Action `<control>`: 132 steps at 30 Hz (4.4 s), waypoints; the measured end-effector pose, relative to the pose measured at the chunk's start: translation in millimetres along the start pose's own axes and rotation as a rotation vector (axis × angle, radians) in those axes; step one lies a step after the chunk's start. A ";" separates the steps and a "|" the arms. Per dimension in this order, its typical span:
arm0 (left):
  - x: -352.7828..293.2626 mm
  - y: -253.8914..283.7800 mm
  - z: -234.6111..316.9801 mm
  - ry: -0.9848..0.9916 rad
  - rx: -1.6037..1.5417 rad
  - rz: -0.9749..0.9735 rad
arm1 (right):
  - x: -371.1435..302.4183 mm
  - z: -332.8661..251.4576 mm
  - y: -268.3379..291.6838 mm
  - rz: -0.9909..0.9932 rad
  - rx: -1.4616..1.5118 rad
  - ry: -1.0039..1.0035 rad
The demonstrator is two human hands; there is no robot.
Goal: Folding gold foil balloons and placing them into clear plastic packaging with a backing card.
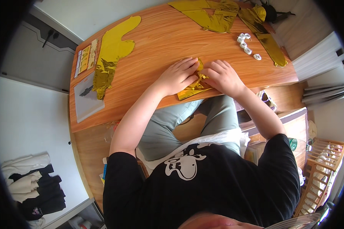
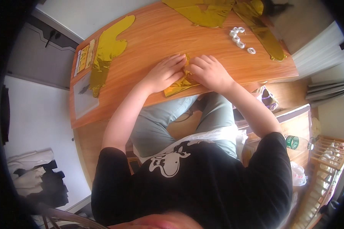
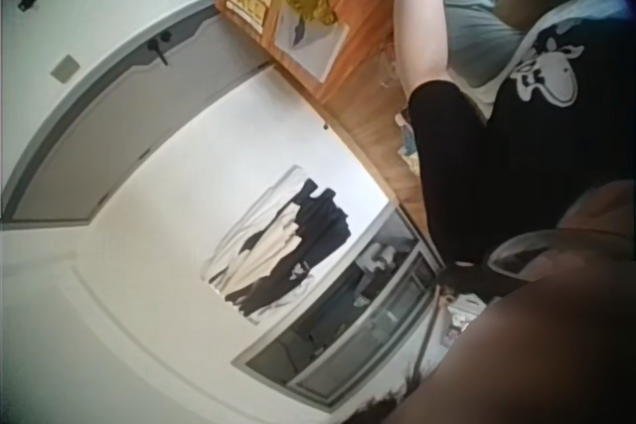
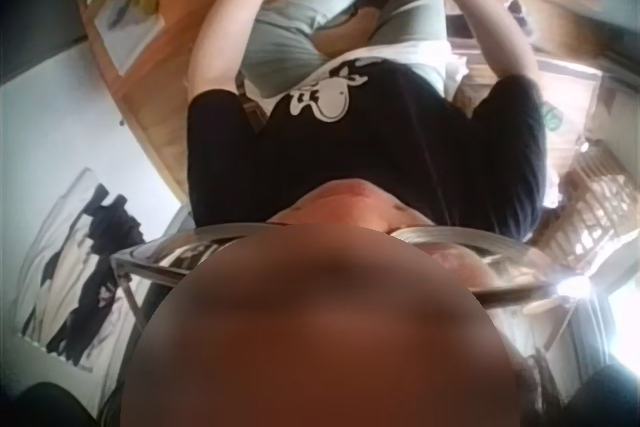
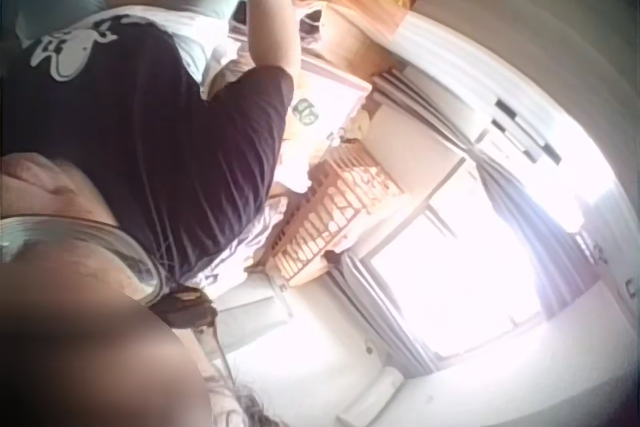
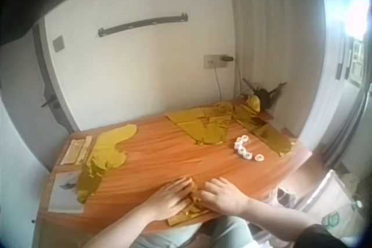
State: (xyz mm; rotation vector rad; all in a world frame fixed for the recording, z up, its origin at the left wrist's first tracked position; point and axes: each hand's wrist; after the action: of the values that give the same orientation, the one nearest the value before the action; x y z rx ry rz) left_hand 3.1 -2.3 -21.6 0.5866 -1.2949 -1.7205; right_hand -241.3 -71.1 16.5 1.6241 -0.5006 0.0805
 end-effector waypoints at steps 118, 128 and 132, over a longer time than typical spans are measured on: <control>-92.6 5.3 74.6 0.539 -0.409 0.514 | 20.7 -20.4 -29.7 0.060 0.271 -0.053; -86.3 4.9 75.5 0.577 -0.281 0.473 | 21.6 -25.1 -21.2 0.001 0.237 -0.047; -85.4 13.1 78.2 0.526 -0.127 0.378 | 25.3 -25.7 -17.5 -0.073 0.192 -0.042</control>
State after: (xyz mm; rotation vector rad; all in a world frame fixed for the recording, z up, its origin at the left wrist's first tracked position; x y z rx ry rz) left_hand -10.7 110.0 6.4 0.6212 -0.8495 -1.2174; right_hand -206.1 -52.7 12.2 1.8340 -0.4774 0.0409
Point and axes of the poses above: each hand's wrist, its own x-axis towards the middle knuckle, its own y-axis out of the back of the hand, z = x × y, and after that the axes turned 11 degrees about -z, right-handed
